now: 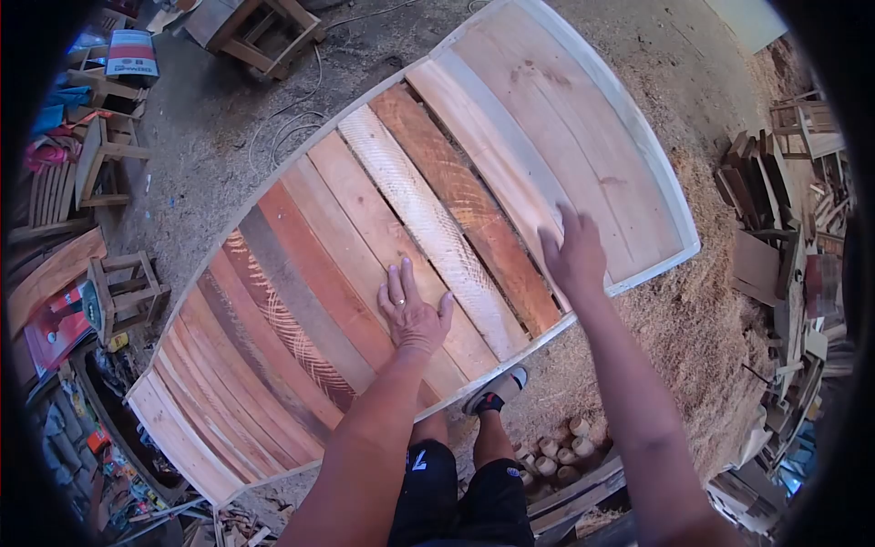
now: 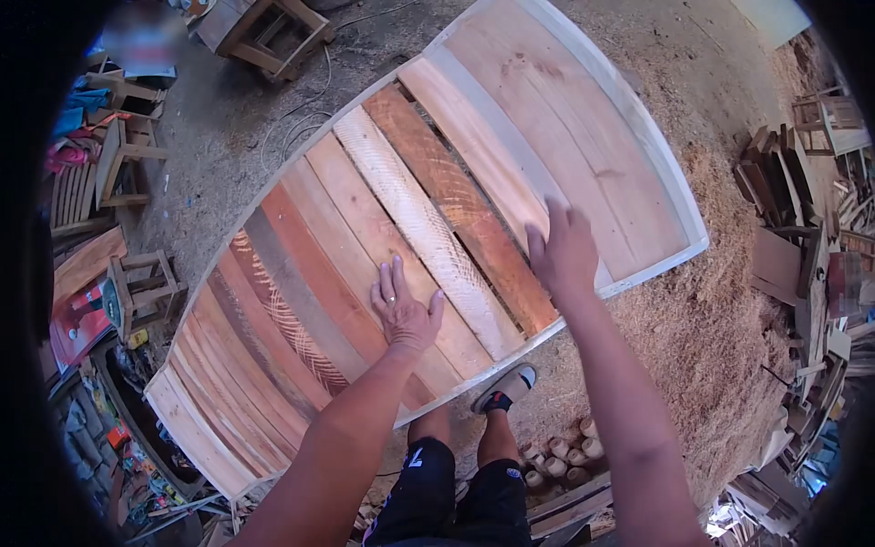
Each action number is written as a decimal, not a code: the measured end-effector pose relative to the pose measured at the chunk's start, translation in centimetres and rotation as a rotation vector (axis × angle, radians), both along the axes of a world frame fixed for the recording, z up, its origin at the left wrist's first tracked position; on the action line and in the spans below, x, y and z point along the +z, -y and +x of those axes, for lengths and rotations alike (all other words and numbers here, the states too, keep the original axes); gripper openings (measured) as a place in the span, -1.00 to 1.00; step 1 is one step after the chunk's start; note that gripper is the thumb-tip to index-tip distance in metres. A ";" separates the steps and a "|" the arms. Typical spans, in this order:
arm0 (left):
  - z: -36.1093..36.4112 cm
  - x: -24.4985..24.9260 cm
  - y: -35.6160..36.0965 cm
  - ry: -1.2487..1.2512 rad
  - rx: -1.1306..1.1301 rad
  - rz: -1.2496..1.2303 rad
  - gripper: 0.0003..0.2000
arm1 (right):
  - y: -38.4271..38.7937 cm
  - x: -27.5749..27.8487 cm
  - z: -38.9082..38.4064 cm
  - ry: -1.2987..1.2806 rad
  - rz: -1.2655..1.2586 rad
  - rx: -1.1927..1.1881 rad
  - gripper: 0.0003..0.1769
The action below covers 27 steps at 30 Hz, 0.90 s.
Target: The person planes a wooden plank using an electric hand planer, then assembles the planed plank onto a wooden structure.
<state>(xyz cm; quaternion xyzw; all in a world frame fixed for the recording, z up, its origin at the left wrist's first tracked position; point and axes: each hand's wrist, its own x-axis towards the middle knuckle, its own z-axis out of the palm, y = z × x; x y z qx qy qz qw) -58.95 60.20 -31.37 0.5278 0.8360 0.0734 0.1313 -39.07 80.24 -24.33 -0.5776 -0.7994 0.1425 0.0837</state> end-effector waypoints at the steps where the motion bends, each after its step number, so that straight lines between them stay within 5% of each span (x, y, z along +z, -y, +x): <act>1: 0.0 0.0 -0.2 0.006 -0.001 0.004 -0.06 | 1.7 0.5 0.8 0.064 -0.101 -0.021 -0.36; 6: 0.0 0.1 -0.1 0.011 0.007 0.018 -0.07 | 6.9 -1.7 4.3 0.299 -0.246 -0.071 -0.18; 19: 0.3 0.8 -0.5 0.024 0.011 0.007 -0.07 | 6.6 -2.4 6.3 0.322 -0.196 -0.083 -0.14; 27: 0.2 0.3 -0.4 -0.059 -0.010 -0.011 -0.13 | 5.7 -1.7 5.5 0.375 0.021 0.458 -0.30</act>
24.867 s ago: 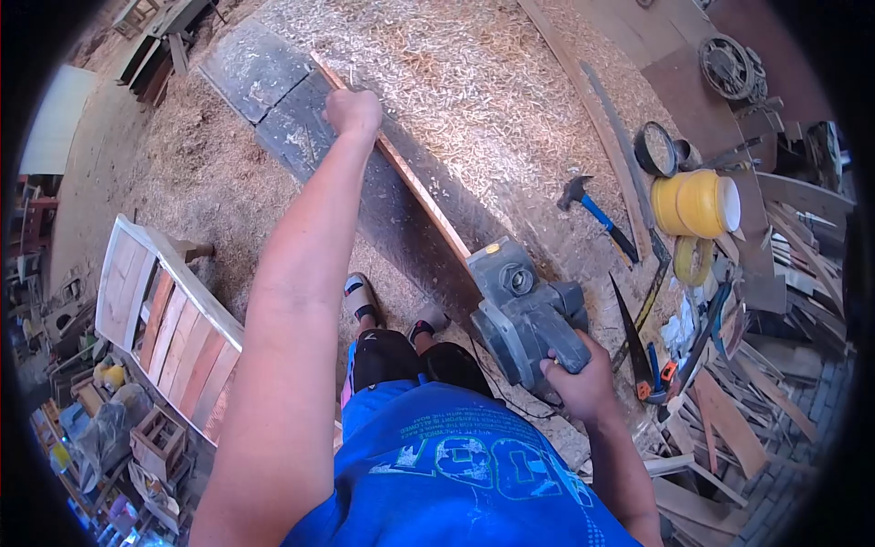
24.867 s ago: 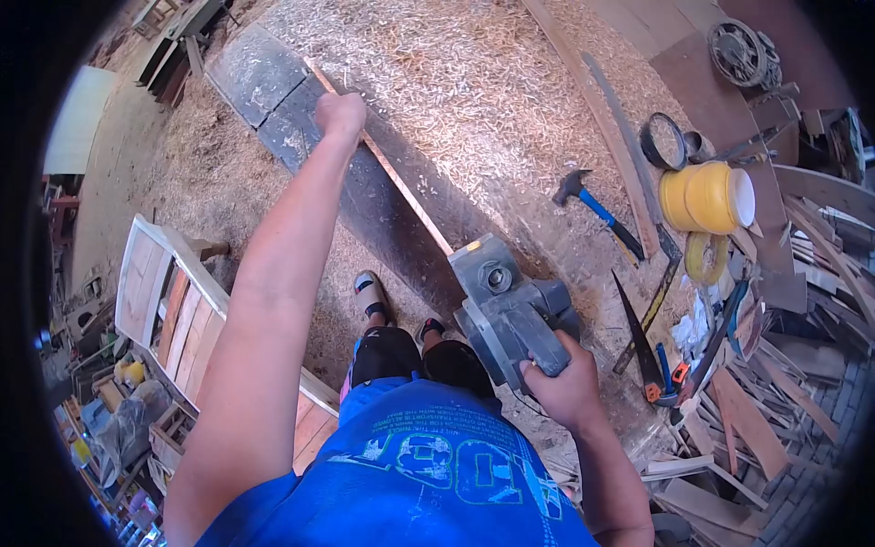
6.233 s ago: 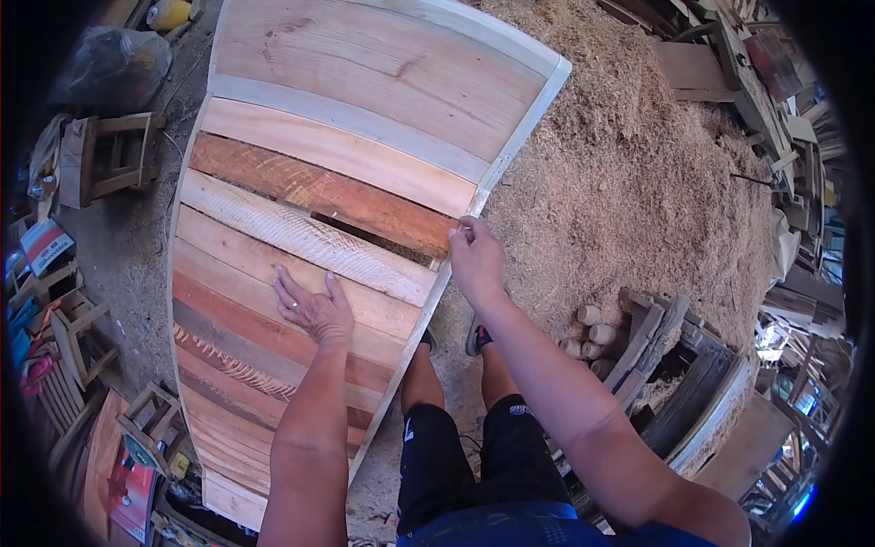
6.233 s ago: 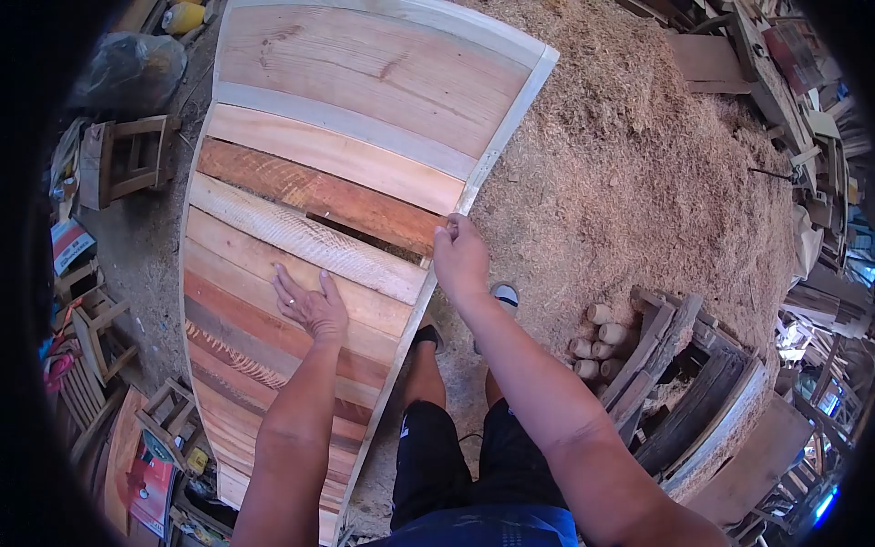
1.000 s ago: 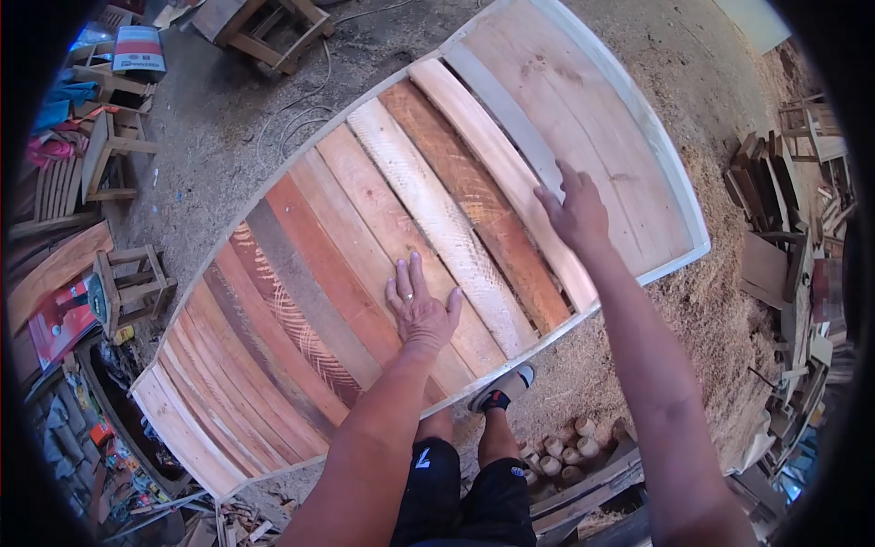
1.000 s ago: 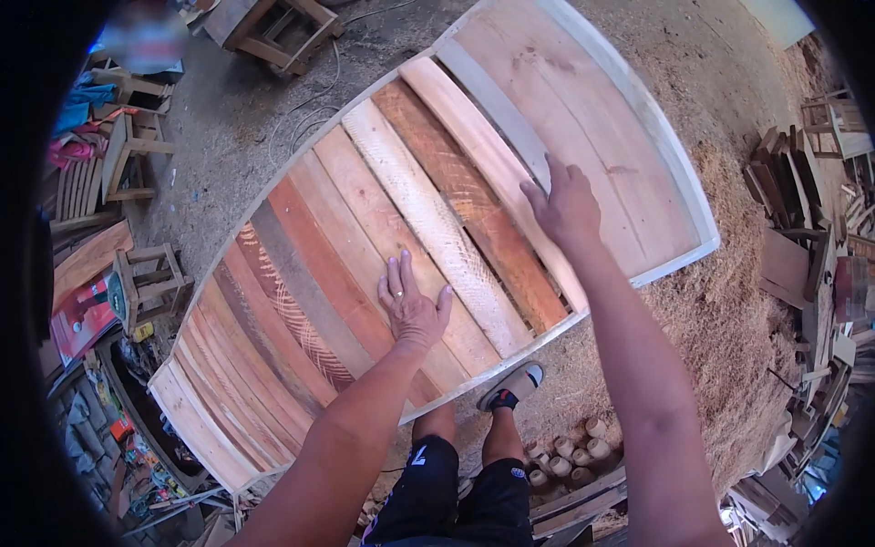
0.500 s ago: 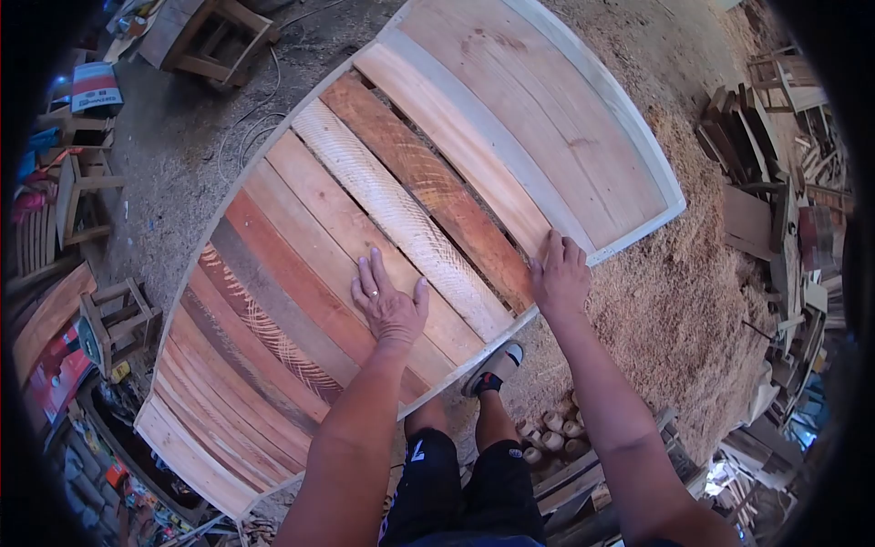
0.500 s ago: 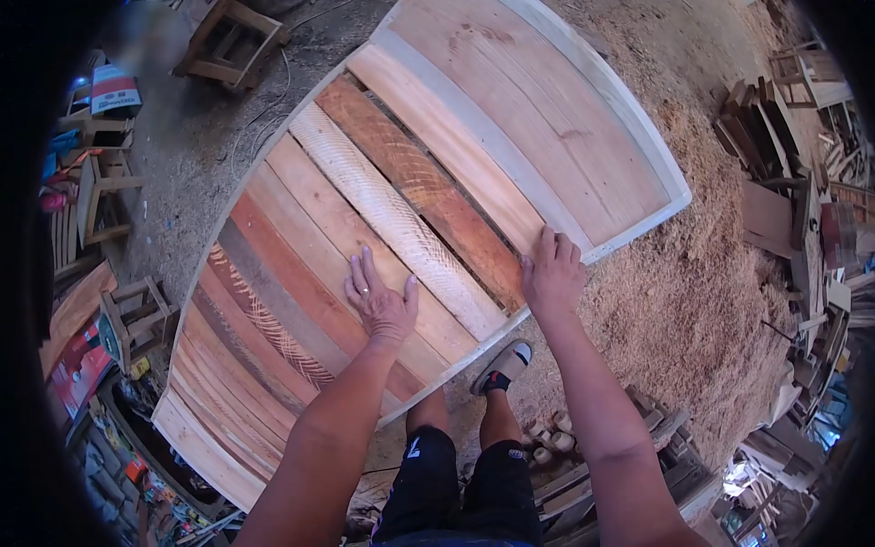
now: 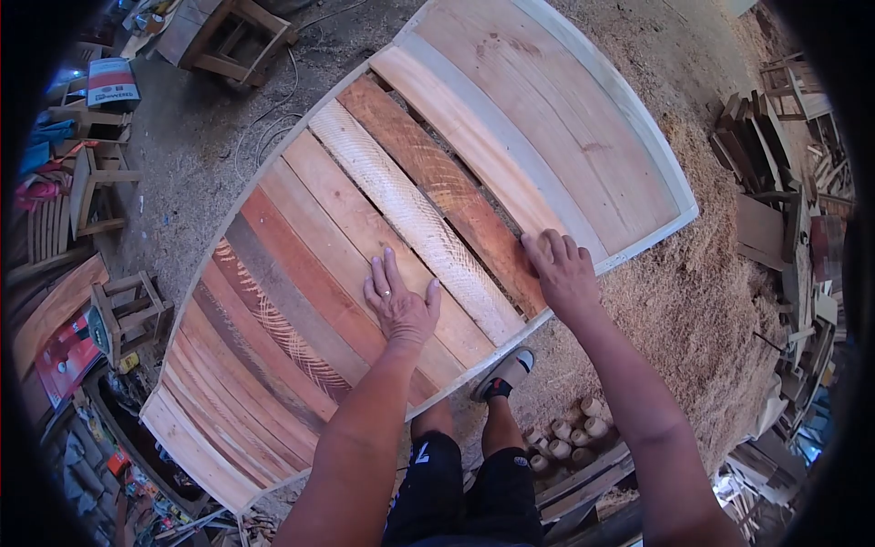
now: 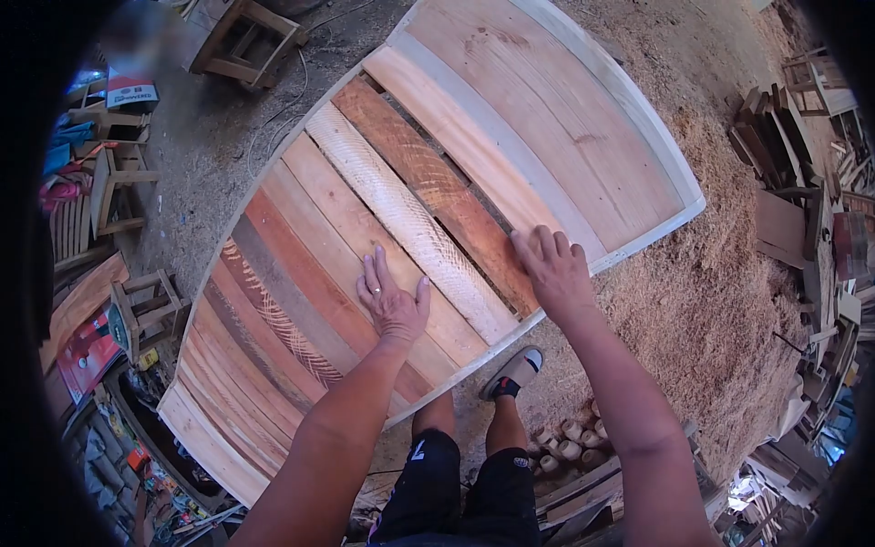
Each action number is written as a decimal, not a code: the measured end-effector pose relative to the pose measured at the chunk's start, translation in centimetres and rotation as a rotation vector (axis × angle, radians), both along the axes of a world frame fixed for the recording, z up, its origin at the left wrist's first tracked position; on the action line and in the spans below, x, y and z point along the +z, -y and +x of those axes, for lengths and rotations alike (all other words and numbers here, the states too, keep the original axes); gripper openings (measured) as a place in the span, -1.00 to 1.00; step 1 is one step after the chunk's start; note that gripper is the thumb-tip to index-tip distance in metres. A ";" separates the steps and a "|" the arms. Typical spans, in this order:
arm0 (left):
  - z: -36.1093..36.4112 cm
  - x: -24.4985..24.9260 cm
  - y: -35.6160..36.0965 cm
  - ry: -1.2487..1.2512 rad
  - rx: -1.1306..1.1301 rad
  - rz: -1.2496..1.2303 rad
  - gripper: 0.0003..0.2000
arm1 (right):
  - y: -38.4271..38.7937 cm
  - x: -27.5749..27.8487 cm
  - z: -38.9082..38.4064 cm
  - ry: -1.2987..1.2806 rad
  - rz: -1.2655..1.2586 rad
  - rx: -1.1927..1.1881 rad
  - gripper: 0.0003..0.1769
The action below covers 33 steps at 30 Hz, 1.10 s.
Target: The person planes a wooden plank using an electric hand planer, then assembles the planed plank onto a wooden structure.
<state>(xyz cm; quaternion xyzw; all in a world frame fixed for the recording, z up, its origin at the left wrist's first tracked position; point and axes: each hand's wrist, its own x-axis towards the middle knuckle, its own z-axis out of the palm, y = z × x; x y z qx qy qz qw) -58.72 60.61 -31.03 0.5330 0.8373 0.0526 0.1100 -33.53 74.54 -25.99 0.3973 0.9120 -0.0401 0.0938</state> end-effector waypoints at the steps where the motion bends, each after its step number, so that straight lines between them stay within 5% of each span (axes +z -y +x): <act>1: 0.0 0.0 0.0 -0.002 0.003 0.000 -0.13 | 0.1 0.0 0.0 -0.002 0.000 0.003 -0.30; 10: 0.0 0.2 0.1 0.065 0.023 0.011 -0.06 | 0.4 -2.3 2.1 -0.310 0.171 -0.173 -0.21; 13: 0.0 0.1 0.1 0.067 0.030 -0.004 -0.06 | -0.7 -2.9 2.8 -0.237 0.219 -0.282 -0.27; 15: 0.0 0.2 0.2 0.072 0.037 0.035 -0.06 | -1.1 -2.9 3.0 -0.095 -0.024 -0.373 -0.26; 21: 0.0 -0.1 0.3 0.061 0.016 0.057 -0.06 | -0.1 0.9 1.0 -0.093 0.306 -0.191 -0.13; 33: -0.1 0.0 0.2 0.071 0.025 0.011 -0.04 | 2.9 -0.2 -0.3 -0.009 0.119 -0.321 -0.08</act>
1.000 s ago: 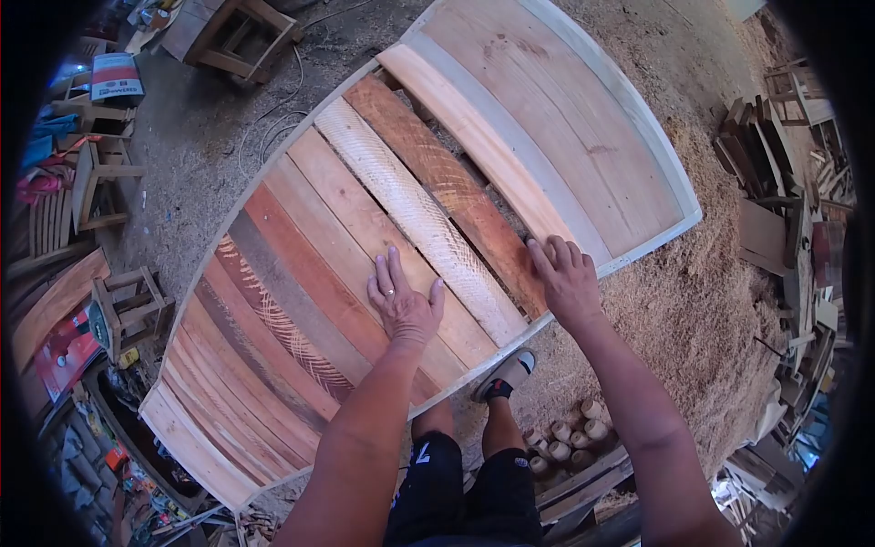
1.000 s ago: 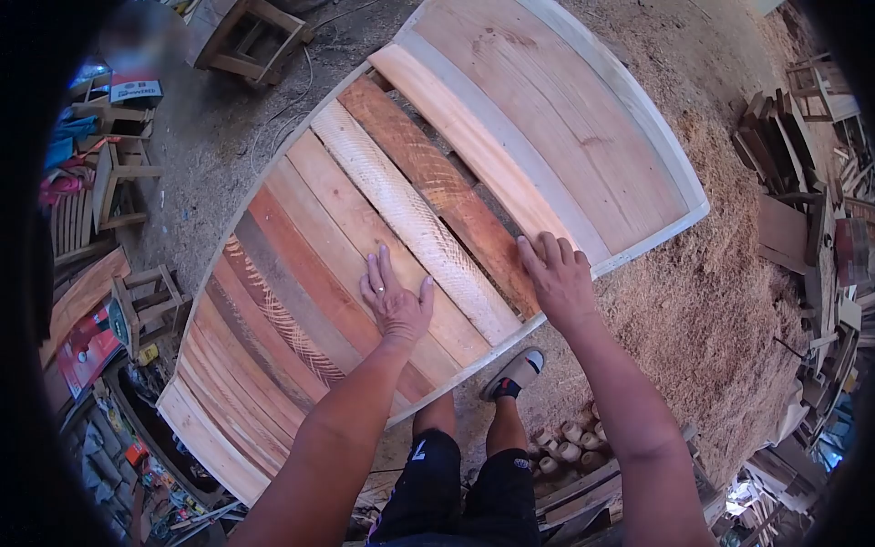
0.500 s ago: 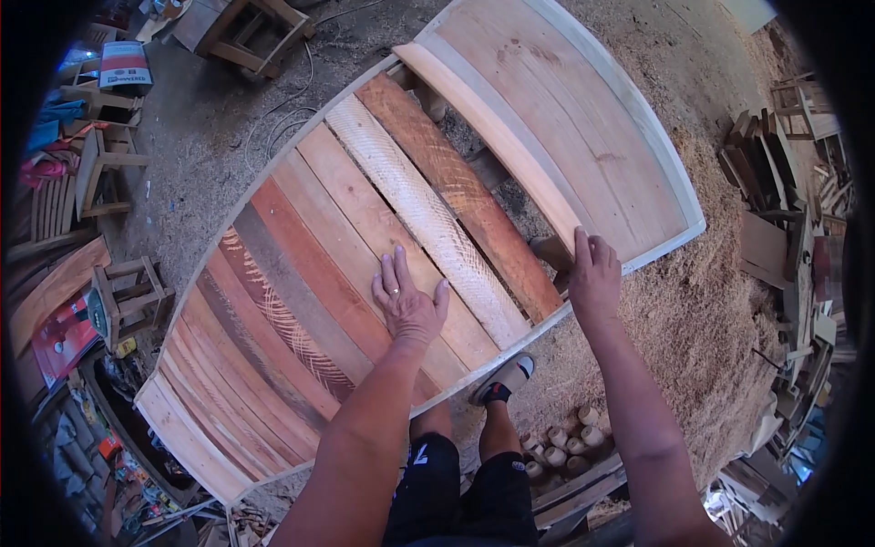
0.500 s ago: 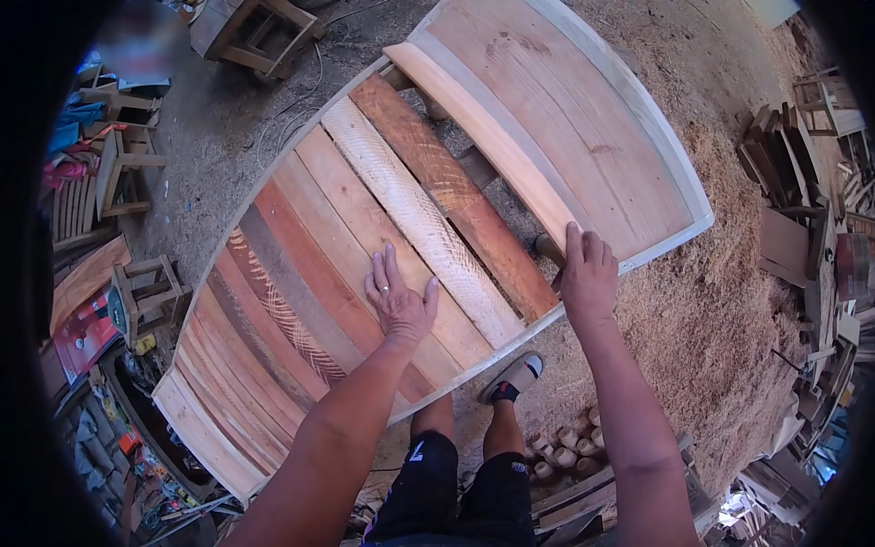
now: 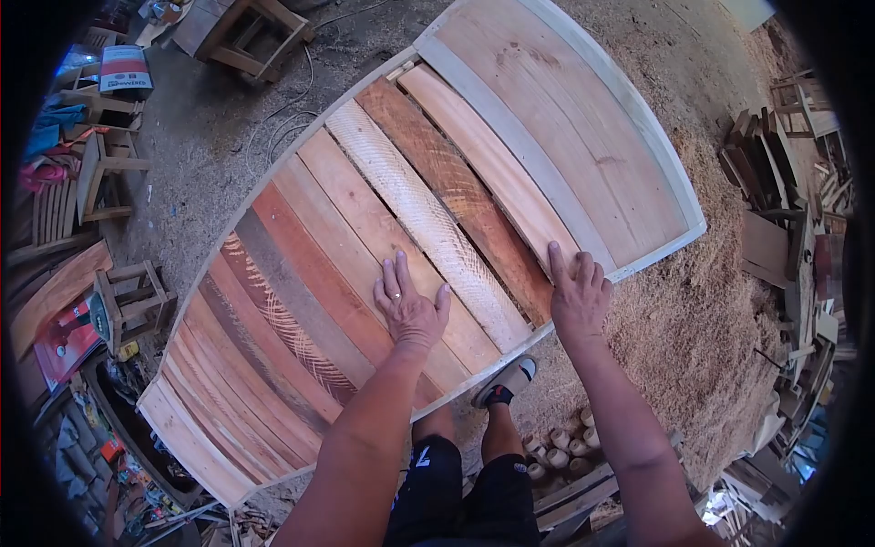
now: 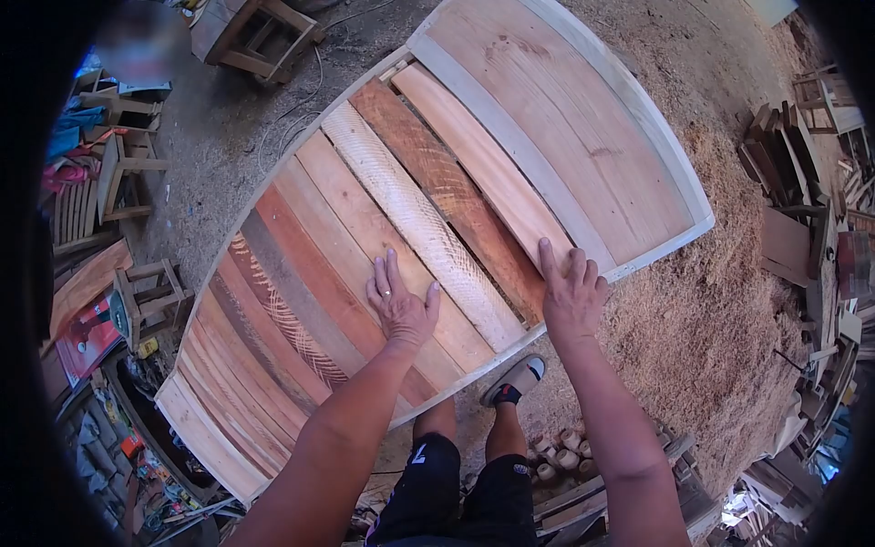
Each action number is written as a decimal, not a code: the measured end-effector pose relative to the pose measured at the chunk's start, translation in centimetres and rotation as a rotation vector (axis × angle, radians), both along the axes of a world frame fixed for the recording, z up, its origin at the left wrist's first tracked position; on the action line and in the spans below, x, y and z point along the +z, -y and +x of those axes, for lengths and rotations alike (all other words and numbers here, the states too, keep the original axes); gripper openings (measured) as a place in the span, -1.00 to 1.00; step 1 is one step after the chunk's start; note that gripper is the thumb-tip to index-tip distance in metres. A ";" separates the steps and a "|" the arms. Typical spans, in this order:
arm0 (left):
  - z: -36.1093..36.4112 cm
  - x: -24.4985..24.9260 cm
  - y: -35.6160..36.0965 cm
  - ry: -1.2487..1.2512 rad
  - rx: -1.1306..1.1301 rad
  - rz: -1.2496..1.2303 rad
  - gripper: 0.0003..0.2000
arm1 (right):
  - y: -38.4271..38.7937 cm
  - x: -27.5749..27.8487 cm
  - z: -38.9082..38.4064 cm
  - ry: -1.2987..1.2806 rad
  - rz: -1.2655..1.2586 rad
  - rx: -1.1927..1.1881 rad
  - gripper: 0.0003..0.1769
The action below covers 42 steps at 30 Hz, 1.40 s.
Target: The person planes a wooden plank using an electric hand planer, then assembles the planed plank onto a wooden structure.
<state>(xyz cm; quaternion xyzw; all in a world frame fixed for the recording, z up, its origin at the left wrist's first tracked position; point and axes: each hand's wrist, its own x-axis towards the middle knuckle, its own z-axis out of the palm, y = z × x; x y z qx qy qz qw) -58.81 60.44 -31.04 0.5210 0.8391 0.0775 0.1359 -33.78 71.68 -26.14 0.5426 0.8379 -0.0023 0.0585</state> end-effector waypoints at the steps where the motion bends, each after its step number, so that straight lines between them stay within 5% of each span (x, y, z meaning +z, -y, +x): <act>1: 0.0 -0.2 0.1 -0.002 -0.001 0.001 -0.04 | 0.1 -0.4 0.2 -0.002 0.001 -0.001 -0.08; 4: 0.0 -0.2 0.0 -0.021 -0.011 0.005 -0.03 | 0.4 -1.1 0.5 -0.067 0.069 0.002 -0.12; 12: -0.1 0.1 0.0 0.019 0.007 -0.018 -0.03 | 1.0 2.5 0.4 -0.451 -0.228 -0.097 -0.15; 28: 0.1 0.0 0.1 0.001 0.000 -0.017 -0.05 | -0.9 -1.4 0.2 -0.202 0.210 -0.008 -0.20; 35: 0.0 0.2 -0.1 0.014 0.013 0.003 -0.05 | -1.5 -3.0 0.7 -0.164 0.146 0.003 -0.18; 42: 0.2 0.3 -0.2 0.005 -0.008 -0.017 -0.05 | 0.0 1.3 2.4 -0.173 -0.062 -0.160 -0.26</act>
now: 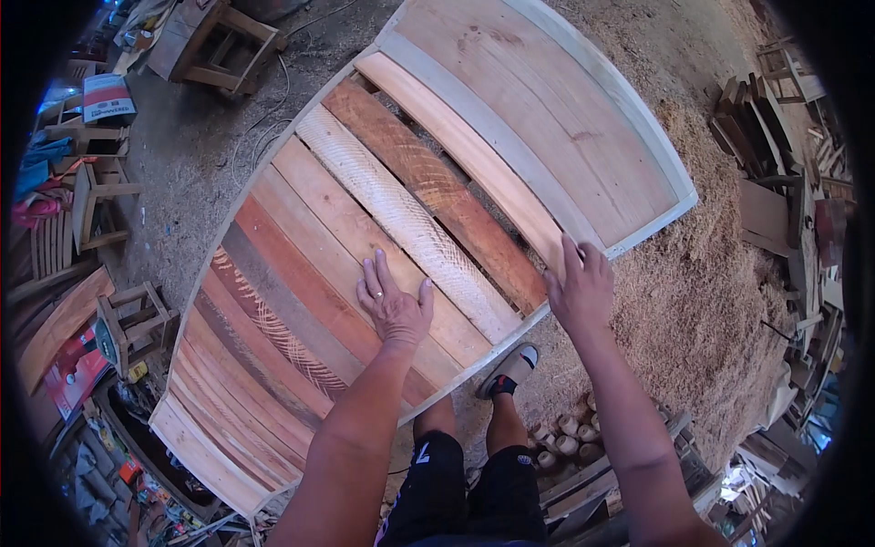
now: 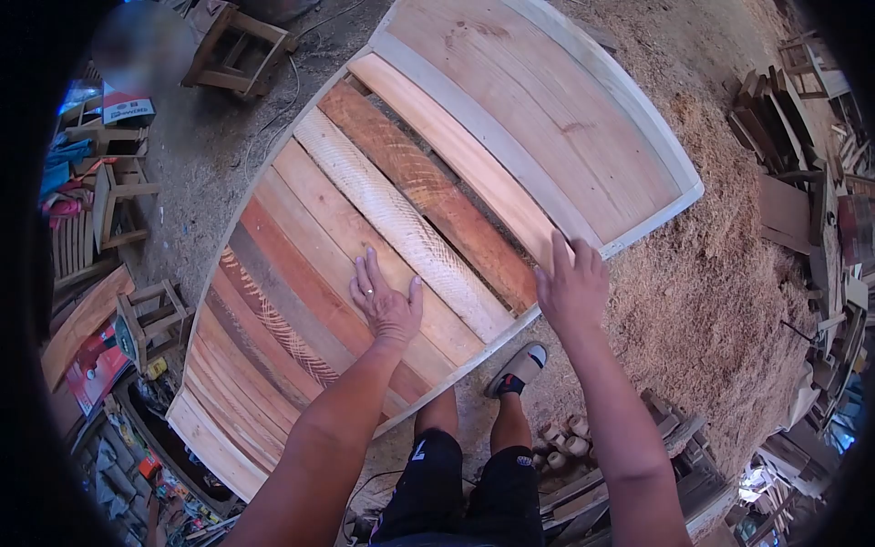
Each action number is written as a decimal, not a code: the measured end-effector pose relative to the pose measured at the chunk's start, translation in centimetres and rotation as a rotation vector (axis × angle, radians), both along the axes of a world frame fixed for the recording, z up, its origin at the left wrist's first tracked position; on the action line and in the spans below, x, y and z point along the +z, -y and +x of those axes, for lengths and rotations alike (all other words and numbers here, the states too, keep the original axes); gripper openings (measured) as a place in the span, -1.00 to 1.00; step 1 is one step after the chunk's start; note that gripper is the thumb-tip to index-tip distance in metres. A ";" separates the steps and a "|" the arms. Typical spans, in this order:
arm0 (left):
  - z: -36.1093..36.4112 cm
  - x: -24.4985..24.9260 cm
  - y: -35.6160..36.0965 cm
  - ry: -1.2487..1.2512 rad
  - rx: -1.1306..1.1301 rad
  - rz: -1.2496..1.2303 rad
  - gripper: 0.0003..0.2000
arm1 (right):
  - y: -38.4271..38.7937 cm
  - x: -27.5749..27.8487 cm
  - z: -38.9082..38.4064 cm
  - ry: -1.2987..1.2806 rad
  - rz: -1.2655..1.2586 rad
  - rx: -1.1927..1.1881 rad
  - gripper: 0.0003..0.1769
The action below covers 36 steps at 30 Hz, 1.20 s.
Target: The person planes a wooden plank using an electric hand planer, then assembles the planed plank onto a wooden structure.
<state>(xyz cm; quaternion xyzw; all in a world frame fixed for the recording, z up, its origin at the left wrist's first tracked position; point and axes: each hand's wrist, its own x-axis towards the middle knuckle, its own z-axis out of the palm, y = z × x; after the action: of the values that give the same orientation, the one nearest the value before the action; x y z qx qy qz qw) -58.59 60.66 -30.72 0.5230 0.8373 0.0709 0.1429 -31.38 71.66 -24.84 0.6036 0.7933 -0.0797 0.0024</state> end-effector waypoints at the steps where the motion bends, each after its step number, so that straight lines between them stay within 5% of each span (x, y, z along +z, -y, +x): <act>1: 0.0 0.1 0.0 0.017 0.022 -0.013 -0.05 | 0.9 -0.2 1.0 -0.053 -0.043 -0.053 -0.27; 3: -0.1 0.7 -0.2 0.010 0.031 -0.009 -0.06 | 2.8 -2.0 2.3 -0.088 -0.055 -0.101 -0.41; 7: 0.1 -0.8 0.3 -0.145 -0.078 0.008 -0.08 | 5.9 -4.3 2.9 -0.747 -0.580 -0.968 -0.55; 8: 0.3 -0.9 0.2 -0.123 -0.102 0.006 -0.08 | 5.8 -3.9 2.1 -0.734 -0.565 -0.997 -0.55; 10: 0.3 -0.1 -0.1 -0.096 -0.056 0.010 -0.09 | 5.7 -3.2 0.9 -1.108 -0.616 -1.187 -0.56; 20: 0.2 -0.4 0.0 -0.153 -0.051 -0.008 -0.11 | 1.3 -2.6 1.3 -1.158 -0.809 -1.220 -0.66; 28: 0.2 0.2 0.1 -0.028 -0.021 -0.016 -0.07 | 4.2 -2.2 0.6 -1.592 -0.561 -1.210 -0.76; 36: 0.0 0.1 -0.1 0.028 0.025 -0.026 -0.04 | 6.5 -2.8 -1.0 -1.632 -0.535 -1.186 -0.78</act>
<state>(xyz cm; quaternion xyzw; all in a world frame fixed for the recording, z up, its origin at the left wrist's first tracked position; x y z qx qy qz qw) -58.64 60.79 -30.65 0.5096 0.8424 0.0693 0.1605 -32.34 65.20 -27.68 0.6389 0.0867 -0.6249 -0.4402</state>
